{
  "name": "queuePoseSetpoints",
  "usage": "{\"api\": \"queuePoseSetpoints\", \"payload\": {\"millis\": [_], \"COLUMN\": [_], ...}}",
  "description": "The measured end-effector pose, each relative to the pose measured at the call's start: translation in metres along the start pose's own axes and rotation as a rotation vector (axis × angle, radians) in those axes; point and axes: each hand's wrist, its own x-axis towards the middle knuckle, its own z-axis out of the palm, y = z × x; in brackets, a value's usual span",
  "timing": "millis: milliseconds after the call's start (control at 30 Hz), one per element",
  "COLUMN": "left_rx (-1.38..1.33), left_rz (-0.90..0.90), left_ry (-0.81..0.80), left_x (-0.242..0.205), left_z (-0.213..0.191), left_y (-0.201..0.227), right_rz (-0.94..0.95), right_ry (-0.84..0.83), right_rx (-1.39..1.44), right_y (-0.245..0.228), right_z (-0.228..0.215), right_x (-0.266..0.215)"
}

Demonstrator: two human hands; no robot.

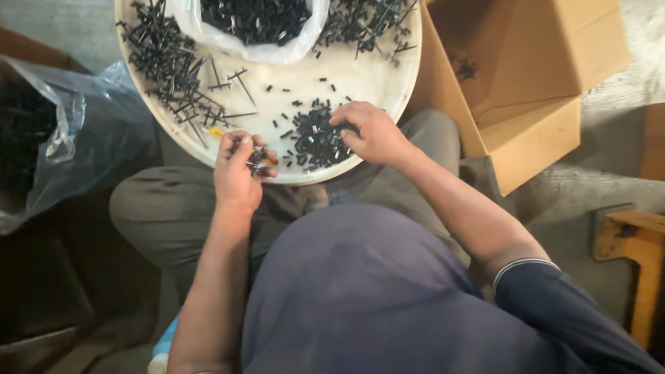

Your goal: The person sits on the floor and repeatedly picks up small black plastic fastener components from a white basin, then presses them together to form complete fasteners. The assembled fasteners are placed back into the basin. A yellow utility knife and a plastic bag of parts are visible nearby.

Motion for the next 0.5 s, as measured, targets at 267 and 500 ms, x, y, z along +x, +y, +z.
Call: {"api": "queuePoseSetpoints", "payload": {"millis": [267,500], "left_rx": [-0.059,0.357], "left_rz": [-0.008,0.070], "left_ry": [-0.101,-0.086], "left_x": [0.010,-0.004], "left_z": [-0.008,0.018], "left_y": [-0.004,0.002], "right_rz": [0.136,0.089], "right_ry": [0.441,0.295], "right_rx": [-0.595,-0.464], "right_y": [0.073,0.064], "right_z": [-0.075,-0.062], "right_x": [0.028,0.013]}}
